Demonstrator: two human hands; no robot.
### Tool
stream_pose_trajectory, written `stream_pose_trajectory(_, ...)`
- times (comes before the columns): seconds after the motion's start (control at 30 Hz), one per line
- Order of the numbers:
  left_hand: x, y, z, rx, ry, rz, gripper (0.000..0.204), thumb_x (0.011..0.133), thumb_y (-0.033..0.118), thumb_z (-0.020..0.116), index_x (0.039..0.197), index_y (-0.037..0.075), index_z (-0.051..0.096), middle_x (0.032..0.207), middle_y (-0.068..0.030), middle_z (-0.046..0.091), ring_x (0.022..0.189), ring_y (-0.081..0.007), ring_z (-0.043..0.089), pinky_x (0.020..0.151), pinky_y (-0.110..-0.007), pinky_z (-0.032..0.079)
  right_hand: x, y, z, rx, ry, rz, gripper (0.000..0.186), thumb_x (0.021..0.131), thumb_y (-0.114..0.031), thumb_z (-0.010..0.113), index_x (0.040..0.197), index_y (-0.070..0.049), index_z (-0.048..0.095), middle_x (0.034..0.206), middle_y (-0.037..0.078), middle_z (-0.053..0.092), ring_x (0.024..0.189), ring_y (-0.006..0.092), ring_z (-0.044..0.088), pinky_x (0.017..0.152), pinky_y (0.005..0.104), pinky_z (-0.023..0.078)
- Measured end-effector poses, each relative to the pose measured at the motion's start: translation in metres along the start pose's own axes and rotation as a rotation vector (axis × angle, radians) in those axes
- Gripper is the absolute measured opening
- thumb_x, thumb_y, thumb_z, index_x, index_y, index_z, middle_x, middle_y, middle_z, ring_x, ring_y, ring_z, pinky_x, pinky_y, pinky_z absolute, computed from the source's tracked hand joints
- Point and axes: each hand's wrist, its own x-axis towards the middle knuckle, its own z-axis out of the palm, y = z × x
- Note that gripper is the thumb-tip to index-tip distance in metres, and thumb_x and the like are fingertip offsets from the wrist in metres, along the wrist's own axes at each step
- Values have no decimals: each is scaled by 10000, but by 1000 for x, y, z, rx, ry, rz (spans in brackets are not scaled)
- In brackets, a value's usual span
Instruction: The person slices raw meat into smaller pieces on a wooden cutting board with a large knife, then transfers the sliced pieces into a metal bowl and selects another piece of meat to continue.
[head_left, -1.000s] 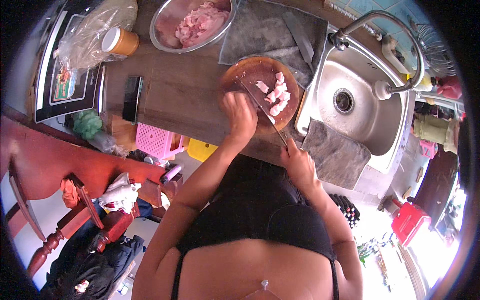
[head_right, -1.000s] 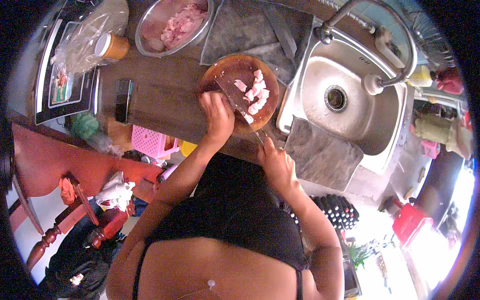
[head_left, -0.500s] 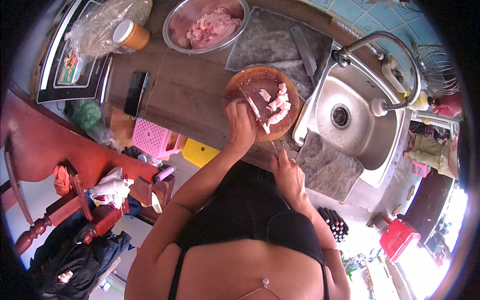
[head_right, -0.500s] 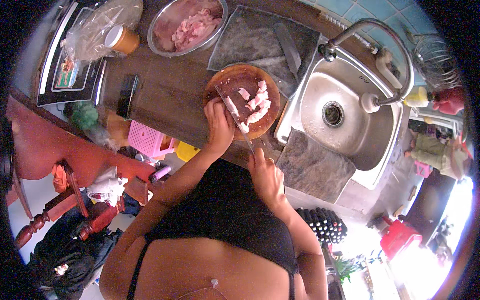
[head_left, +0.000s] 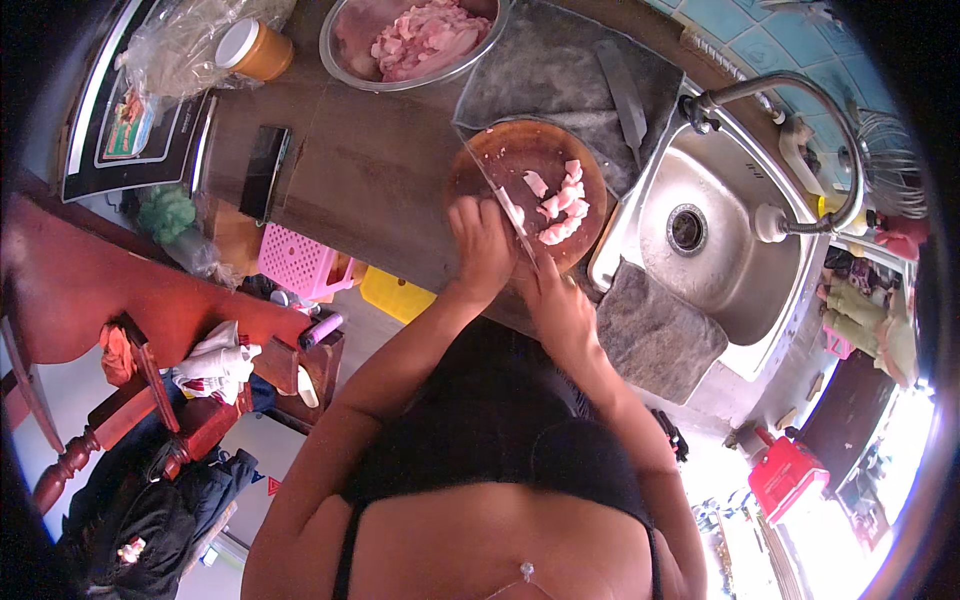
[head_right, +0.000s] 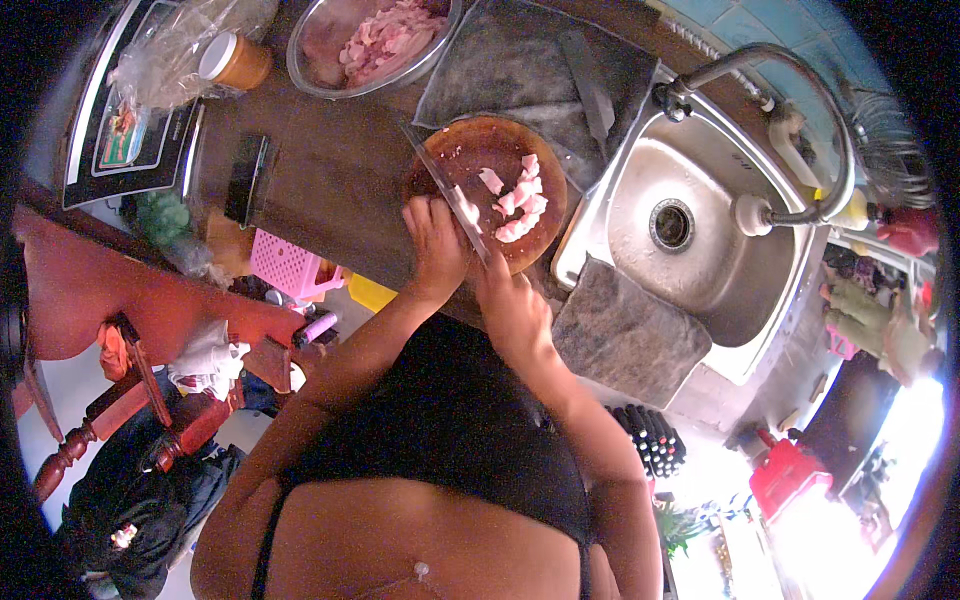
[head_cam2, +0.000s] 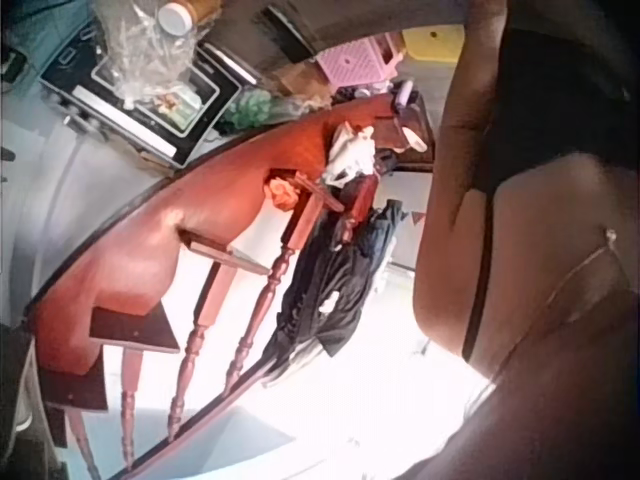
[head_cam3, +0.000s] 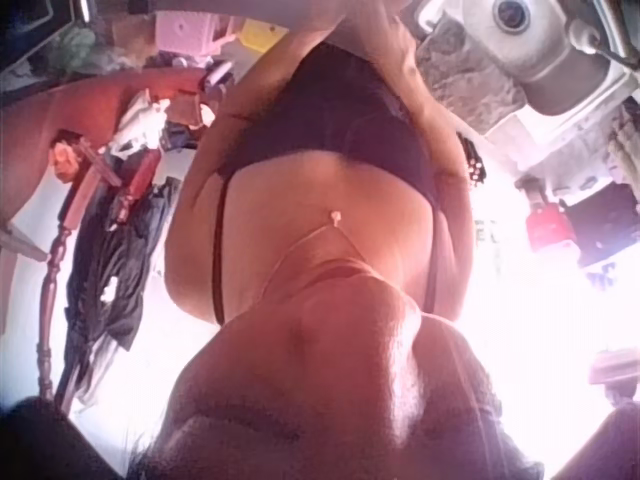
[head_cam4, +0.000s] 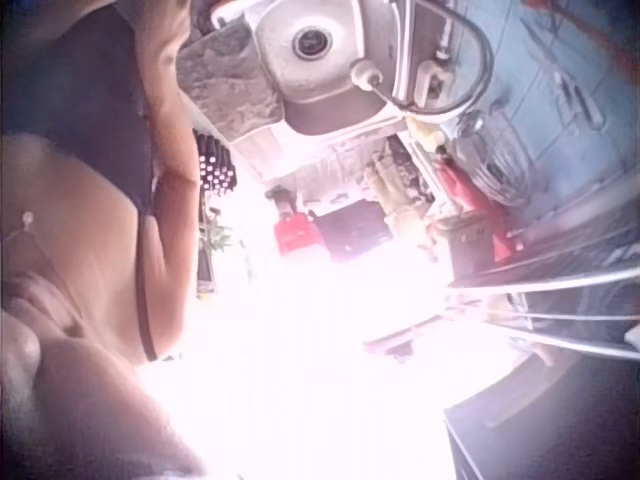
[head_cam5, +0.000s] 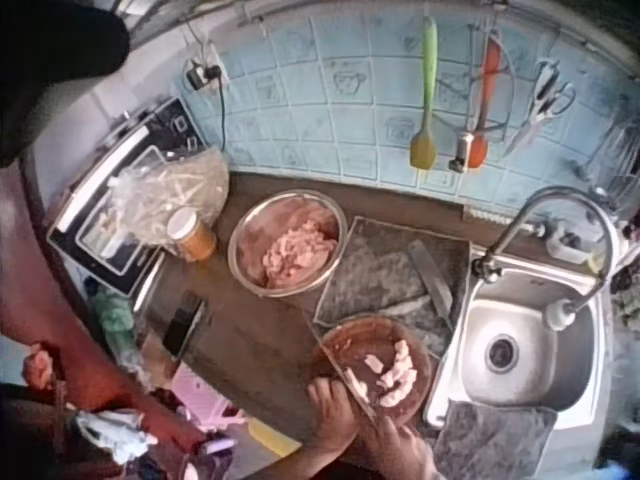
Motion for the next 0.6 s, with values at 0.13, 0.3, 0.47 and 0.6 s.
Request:
stream_pose_trajectory(0.13,1,1,0,33,50,44,146,758,54,525,863,7,435,916,-204,408,878,-394,408,766,-492,339,-42,34,4,-111,-8,24,216,884,-281,485,1013,-116,434,687,229,616,631,412,617,525,529,503)
stream_pose_trajectory(0.3,-1,0,8,20,26,-1,135,809,74,502,892,6,420,918,-203,378,875,-378,383,758,-481,321,18,-1,1,-3,19,-14,236,890,-251,469,1054,-82,457,677,271,590,684,444,597,593,546,480)
stream_pose_trajectory(0.47,1,4,5,-8,54,21,125,803,60,501,878,6,417,903,-201,379,872,-376,385,755,-481,320,23,2,8,-101,9,-26,246,881,-247,476,1067,-86,474,710,269,598,693,431,601,616,535,487)
stream_pose_trajectory(0.6,3,2,2,61,30,18,169,750,-1,511,892,-4,420,959,-215,404,913,-391,406,798,-492,341,-29,37,5,-139,49,0,167,883,-256,494,971,-116,472,683,231,619,611,401,620,536,508,516)
